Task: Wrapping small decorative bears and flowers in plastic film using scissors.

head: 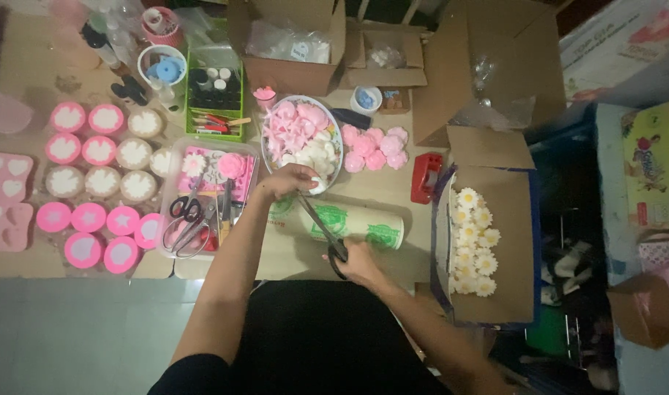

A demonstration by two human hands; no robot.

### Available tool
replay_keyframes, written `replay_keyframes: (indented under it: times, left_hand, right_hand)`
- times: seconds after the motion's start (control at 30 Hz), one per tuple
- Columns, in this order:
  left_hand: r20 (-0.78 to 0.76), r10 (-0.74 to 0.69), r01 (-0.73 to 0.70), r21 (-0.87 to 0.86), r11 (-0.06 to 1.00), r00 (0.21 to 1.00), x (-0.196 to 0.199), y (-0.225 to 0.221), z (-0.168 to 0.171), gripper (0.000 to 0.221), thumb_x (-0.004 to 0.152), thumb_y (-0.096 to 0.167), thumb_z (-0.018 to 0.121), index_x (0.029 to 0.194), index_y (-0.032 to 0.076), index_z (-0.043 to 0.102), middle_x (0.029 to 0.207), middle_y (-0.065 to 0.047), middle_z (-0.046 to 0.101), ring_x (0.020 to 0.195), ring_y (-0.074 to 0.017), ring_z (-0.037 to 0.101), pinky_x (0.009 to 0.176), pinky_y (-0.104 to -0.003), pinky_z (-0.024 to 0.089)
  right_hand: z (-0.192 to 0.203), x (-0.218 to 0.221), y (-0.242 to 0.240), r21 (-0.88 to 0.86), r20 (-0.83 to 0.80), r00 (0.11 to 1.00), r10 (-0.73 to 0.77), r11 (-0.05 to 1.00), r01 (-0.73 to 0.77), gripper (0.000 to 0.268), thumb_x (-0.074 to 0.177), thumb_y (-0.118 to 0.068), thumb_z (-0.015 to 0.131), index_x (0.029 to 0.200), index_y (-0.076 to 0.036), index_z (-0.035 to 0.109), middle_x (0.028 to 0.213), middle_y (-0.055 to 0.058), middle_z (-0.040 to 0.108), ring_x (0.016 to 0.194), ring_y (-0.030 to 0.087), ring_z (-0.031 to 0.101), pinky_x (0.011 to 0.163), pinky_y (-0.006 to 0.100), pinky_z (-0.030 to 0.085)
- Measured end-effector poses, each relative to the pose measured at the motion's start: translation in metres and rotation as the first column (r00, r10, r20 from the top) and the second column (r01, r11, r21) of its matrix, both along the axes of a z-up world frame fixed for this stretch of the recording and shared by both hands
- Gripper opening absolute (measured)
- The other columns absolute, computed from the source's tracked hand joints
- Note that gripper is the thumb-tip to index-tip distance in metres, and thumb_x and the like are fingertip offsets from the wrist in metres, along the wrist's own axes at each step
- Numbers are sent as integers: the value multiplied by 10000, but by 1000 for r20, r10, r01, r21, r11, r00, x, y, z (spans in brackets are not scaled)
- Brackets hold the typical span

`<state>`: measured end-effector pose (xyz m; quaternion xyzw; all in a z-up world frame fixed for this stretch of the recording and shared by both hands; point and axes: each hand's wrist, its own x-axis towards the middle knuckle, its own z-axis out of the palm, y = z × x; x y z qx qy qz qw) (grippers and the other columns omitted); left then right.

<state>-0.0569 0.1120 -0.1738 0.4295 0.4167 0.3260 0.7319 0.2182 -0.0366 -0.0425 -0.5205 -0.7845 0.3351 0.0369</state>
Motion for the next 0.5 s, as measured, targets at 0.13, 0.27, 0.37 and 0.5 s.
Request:
replay_keyframes:
  times: [0.13, 0.27, 0.37, 0.5]
  left_hand:
    - [2, 17, -16, -75, 997, 1000, -1, 1, -9, 300, 829, 141, 830, 1092, 36, 734, 1011, -38, 748, 924, -123, 670, 835, -256, 515]
    - [-36, 23, -26, -97, 995, 999, -1, -2, 1, 304, 845, 173, 823, 1097, 32, 732, 987, -25, 734, 880, -123, 651, 780, -264, 514]
    - [-57, 75, -85, -186, 979, 996, 2, -3, 35, 296, 859, 210, 809, 1104, 74, 712, 961, 0, 699, 829, -125, 605, 745, -299, 491]
    - [-150, 259, -291, -269, 918, 954, 9, 5, 83, 270, 885, 289, 753, 1102, 149, 676, 996, 45, 683, 904, -93, 608, 795, -373, 495]
  right_hand:
    - [-11, -11, -5, -79, -58, 994, -94, 993, 90, 555, 850, -590, 722, 818, -40, 658, 617, 141, 666, 563, 290, 692, 580, 420, 541]
    - [-27, -14, -6, -185, -56, 985, -163, 971, 150, 514, 866, -512, 759, 847, -10, 650, 626, 175, 648, 578, 323, 678, 582, 439, 541]
    - [-39, -6, -11, -145, -189, 965, -180, 977, 154, 417, 886, -415, 774, 906, -10, 678, 679, 171, 675, 607, 316, 686, 596, 423, 545]
    - [-54, 43, -32, -149, 54, 906, -420, 894, 424, 324, 944, -324, 637, 1170, -92, 654, 769, 124, 712, 667, 268, 731, 624, 406, 591]
